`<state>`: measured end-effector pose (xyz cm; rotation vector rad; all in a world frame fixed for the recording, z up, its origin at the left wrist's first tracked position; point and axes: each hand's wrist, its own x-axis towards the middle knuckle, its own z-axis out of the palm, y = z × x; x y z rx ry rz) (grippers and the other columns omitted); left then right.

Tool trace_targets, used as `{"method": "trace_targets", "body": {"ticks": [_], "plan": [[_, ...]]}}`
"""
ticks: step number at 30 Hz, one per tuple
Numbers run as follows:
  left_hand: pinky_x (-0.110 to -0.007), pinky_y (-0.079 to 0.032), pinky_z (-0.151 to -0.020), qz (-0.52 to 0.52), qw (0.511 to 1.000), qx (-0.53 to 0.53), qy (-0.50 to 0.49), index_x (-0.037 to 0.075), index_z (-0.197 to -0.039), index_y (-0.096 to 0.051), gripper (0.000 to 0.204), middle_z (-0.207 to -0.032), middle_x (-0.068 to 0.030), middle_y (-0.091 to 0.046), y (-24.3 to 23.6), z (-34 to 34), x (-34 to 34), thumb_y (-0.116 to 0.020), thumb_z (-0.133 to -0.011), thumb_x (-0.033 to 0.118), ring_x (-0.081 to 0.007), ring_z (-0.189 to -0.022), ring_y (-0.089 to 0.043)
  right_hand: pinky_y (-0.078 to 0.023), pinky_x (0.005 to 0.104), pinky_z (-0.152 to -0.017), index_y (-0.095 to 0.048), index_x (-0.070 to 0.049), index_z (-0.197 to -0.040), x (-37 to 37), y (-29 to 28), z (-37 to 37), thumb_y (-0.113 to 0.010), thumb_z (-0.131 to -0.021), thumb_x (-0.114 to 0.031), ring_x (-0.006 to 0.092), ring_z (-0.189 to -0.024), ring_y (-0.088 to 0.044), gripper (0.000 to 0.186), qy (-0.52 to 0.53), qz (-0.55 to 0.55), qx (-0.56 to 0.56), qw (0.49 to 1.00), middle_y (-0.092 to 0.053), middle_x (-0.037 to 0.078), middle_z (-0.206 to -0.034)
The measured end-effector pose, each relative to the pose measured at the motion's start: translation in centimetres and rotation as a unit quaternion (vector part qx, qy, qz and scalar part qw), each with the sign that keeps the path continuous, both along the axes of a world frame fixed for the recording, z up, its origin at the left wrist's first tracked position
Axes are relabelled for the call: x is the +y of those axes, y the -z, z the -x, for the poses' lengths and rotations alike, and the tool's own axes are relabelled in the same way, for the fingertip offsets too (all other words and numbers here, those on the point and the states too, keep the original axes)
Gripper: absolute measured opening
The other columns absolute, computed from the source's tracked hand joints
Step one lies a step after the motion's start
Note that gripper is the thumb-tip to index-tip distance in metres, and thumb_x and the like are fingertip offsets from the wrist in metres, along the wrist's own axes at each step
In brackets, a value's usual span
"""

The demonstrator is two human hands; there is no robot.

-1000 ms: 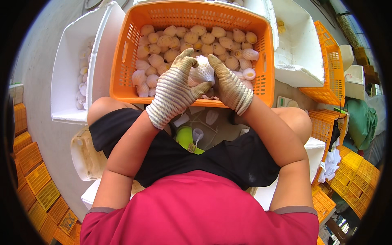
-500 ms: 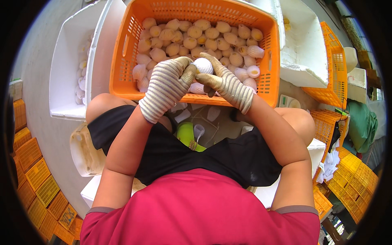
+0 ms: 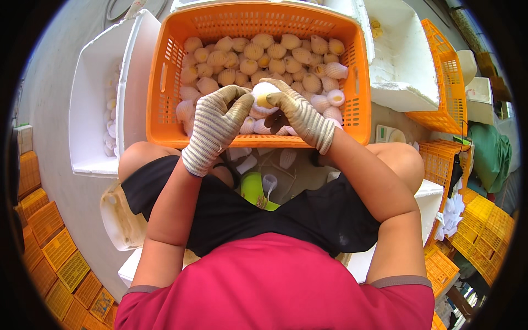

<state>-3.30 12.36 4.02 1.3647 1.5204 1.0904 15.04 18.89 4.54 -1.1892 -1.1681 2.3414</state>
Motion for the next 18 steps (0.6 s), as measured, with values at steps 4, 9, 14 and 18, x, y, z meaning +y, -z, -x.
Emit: {"method": "trace_targets", "body": {"ticks": [4, 9, 14, 18], "plan": [[-0.020, -0.049, -0.070, -0.049, 0.996, -0.079, -0.015, -0.006, -0.109, -0.068, 0.030, -0.095, -0.0053, -0.069, -1.0, -0.1, 0.3, -0.064, -0.096, 0.020, -0.0060, -0.078, -0.060, -0.055, 0.0458, -0.089, -0.044, -0.013, -0.141, 0.8, 0.3, -0.9, -0.057, -0.090, -0.057, 0.0308, -0.103, -0.065, 0.069, 0.038, 0.152, 0.185, 0.970, -0.063, 0.015, -0.120], [-0.019, -0.049, -0.067, -0.040, 0.949, -0.273, -0.154, -0.002, -0.109, -0.067, 0.022, -0.091, -0.0024, -0.068, -1.5, 1.0, 0.6, -0.062, -0.096, 0.015, -0.0061, -0.073, -0.060, -0.055, 0.0496, -0.089, -0.052, -0.007, -0.133, 1.4, 1.7, 0.5, -0.055, -0.092, -0.059, 0.0348, -0.105, -0.065, 0.066, 0.059, 0.180, 0.167, 0.967, -0.065, 0.017, -0.117], [-0.021, -0.051, -0.066, -0.121, 0.921, -0.306, -0.206, -0.004, -0.101, -0.067, 0.015, -0.093, -0.0062, -0.067, -2.4, 2.0, 1.1, -0.064, -0.092, 0.008, -0.0076, -0.072, -0.059, -0.057, 0.0462, -0.090, -0.058, -0.001, -0.123, 2.5, 6.5, 5.0, -0.055, -0.097, -0.036, 0.0293, -0.101, -0.067, 0.043, 0.124, 0.238, 0.156, 0.951, -0.067, 0.017, -0.112], [-0.027, -0.051, -0.075, -0.274, 0.914, -0.195, -0.228, -0.003, -0.094, -0.068, 0.009, -0.092, -0.0105, -0.068, -4.0, 4.2, -0.2, -0.064, -0.088, 0.002, -0.0148, -0.081, -0.064, -0.054, 0.0462, -0.095, -0.055, -0.001, -0.125, 2.6, 2.2, 12.9, -0.056, -0.097, -0.038, 0.0308, -0.109, -0.063, 0.048, 0.106, 0.213, 0.339, 0.910, -0.062, 0.018, -0.120]]}}
